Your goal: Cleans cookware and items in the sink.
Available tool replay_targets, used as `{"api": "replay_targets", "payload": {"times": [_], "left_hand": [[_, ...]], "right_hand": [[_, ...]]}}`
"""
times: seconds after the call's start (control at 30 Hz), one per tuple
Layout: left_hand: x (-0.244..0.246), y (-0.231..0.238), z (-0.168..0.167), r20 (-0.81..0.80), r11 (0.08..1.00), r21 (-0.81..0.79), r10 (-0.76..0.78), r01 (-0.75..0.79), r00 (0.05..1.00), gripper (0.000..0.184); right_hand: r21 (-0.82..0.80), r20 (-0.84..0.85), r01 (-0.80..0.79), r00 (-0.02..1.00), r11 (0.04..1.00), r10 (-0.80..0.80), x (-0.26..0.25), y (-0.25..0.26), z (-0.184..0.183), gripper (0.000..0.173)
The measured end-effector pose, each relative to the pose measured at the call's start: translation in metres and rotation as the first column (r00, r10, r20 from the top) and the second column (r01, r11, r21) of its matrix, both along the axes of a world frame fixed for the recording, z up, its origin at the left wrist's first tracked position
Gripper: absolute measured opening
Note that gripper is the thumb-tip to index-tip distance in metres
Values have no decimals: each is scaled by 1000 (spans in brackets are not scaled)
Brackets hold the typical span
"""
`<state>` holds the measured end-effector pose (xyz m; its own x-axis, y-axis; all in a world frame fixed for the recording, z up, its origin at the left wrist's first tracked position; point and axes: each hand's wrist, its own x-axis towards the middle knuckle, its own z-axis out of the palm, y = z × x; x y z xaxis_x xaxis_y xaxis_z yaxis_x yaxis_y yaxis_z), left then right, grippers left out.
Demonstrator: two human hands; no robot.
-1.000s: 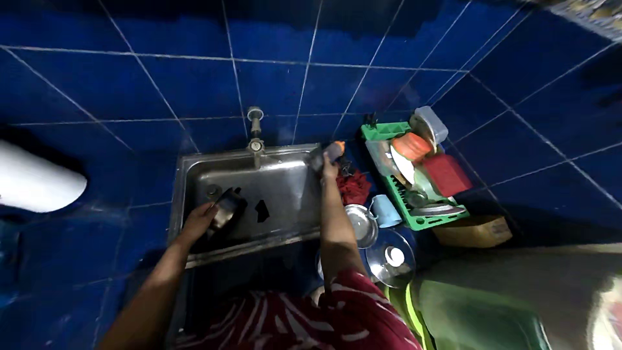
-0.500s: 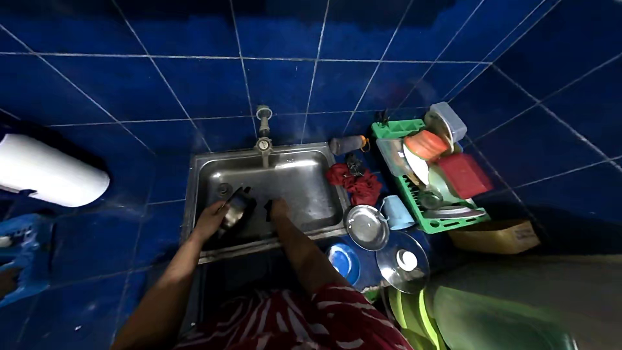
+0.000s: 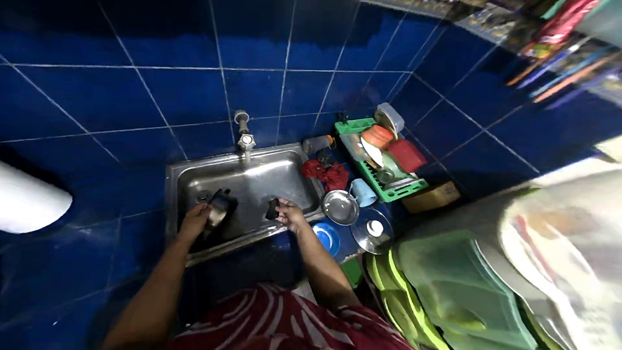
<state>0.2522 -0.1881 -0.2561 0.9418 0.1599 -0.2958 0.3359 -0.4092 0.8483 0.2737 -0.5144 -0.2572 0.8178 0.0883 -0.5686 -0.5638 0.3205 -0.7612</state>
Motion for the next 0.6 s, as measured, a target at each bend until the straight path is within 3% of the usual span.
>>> {"api": "replay_targets", "payload": {"times": [0.13, 0.4, 0.47, 0.6], "left_hand": [[-2, 2, 6, 40, 997, 73, -21, 18, 999, 39], [2, 2, -2, 63, 978, 129, -172, 163, 983, 42], [5, 5, -4, 66, 976, 125, -190, 180, 980, 44], [9, 9, -6, 127, 968, 135, -228, 211, 965, 40]], "right_hand": [[43, -25, 127, 992, 991, -126, -31, -7, 9, 45], [-281, 126, 269, 962, 921, -243, -89, -9, 14, 31], [-371, 208, 368, 928, 853, -310, -100, -24, 21, 28], [-642, 326, 465, 885, 609, -332, -116, -66, 28, 28]]}}
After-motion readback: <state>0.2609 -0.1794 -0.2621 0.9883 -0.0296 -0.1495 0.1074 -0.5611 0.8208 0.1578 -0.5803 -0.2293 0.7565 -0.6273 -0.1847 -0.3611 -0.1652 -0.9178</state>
